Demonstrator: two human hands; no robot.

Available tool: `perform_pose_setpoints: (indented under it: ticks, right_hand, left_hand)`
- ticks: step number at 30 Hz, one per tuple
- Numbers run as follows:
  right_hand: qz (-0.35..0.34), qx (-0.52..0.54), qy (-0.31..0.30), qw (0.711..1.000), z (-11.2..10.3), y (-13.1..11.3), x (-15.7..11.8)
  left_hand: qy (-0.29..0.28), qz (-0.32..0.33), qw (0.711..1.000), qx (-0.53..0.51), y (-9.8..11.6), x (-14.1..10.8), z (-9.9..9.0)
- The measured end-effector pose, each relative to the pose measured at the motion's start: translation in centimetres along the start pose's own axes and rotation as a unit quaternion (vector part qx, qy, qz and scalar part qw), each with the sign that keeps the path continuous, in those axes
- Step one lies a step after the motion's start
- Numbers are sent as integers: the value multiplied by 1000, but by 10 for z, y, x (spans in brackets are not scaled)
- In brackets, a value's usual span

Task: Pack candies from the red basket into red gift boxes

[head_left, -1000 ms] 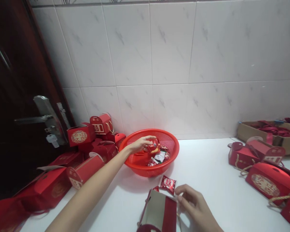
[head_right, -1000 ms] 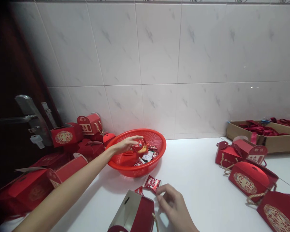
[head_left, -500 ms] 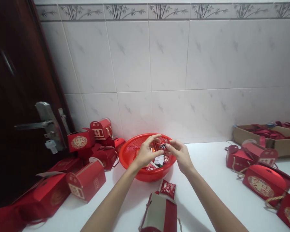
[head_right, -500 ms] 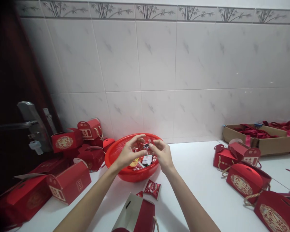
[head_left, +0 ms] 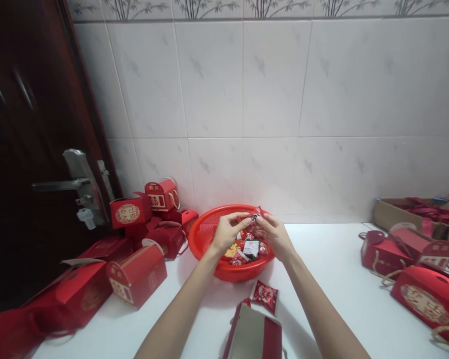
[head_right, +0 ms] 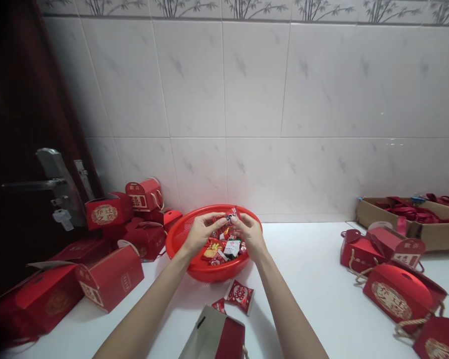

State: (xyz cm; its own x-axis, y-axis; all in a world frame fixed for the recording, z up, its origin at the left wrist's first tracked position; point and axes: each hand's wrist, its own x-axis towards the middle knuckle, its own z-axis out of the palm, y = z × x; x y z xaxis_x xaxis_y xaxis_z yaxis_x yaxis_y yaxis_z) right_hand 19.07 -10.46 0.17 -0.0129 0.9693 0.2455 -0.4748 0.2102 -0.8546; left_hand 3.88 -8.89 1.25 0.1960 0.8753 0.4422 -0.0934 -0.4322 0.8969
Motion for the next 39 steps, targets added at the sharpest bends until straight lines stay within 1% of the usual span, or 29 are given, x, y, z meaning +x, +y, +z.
perform_pose_setpoints:
  ticks: [3, 5, 8, 10, 11, 12, 13, 14, 16, 17, 18, 19, 20, 21, 23, 25, 27, 30, 32, 33, 35, 37, 39]
  right_hand:
    - [5, 4, -11, 1000, -1, 5, 0]
    - [5, 20, 7, 1000, -2, 7, 1]
    - [20, 66, 43, 997, -5, 9, 3]
    - [31, 81, 58, 995, -7, 10, 6]
    - [33, 82, 63, 994, -7, 11, 7]
    - [34, 83, 65, 994, -7, 11, 8]
    - [32, 85, 65, 994, -7, 12, 8]
    - [30, 88, 65, 994, -7, 12, 9]
    - [23, 103, 67, 992, -6, 13, 9]
    - [20, 111, 70, 991, -6, 13, 10]
    - [18, 118, 73, 990, -6, 13, 10]
    - [18, 123, 76, 989, -7, 13, 10]
    - [21, 124, 77, 989, -7, 14, 10]
    - [25, 122, 76, 989, -8, 14, 10]
    - [30, 116, 74, 990, -9, 15, 11]
    - [31, 116, 76, 990, -10, 16, 12]
    - [31, 122, 79, 989, -10, 17, 14]
    - [32, 126, 75, 989, -10, 18, 15]
    - [34, 121, 72, 989, -9, 17, 14]
    - [36, 119, 72, 990, -9, 17, 14]
    - [38, 118, 76, 989, -8, 17, 13]
    - [37, 119, 77, 989, -7, 16, 13]
    - [36, 121, 73, 989, -8, 17, 13]
  left_hand:
    - [-21, -2, 999, 27, 0, 1, -2]
    - [-32, -8, 999, 42, -2, 3, -7]
    - [-18, -24, 998, 63, -6, 12, -23]
    - [-14, -39, 994, 105, -10, 23, -37]
    - [-31, -48, 989, 138, -12, 28, -42]
    - [-71, -58, 980, 176, -13, 33, -47]
    - [-131, -70, 966, 214, -15, 38, -49]
    - [-200, -82, 943, 251, -17, 41, -49]
    - [-331, -109, 880, 324, -23, 44, -44]
    - [-374, -123, 847, 357, -28, 43, -39]
    - [-399, -136, 820, 386, -32, 41, -33]
    - [-411, -146, 802, 409, -37, 39, -28]
    - [-413, -153, 792, 422, -41, 36, -24]
    - [-413, -157, 789, 426, -44, 33, -22]
    - [-398, -150, 803, 417, -47, 31, -23]
    - [-359, -128, 833, 401, -44, 33, -30]
    - [-302, -98, 868, 383, -40, 37, -37]
    - [-219, -73, 927, 297, -37, 42, -44]
    - [-183, -66, 952, 235, -35, 43, -44]
    - [-173, -60, 959, 218, -35, 43, -43]
    - [-159, -43, 959, 231, -34, 43, -42]
    - [-142, -34, 948, 283, -34, 43, -42]
    - [-132, -46, 929, 343, -36, 43, -44]
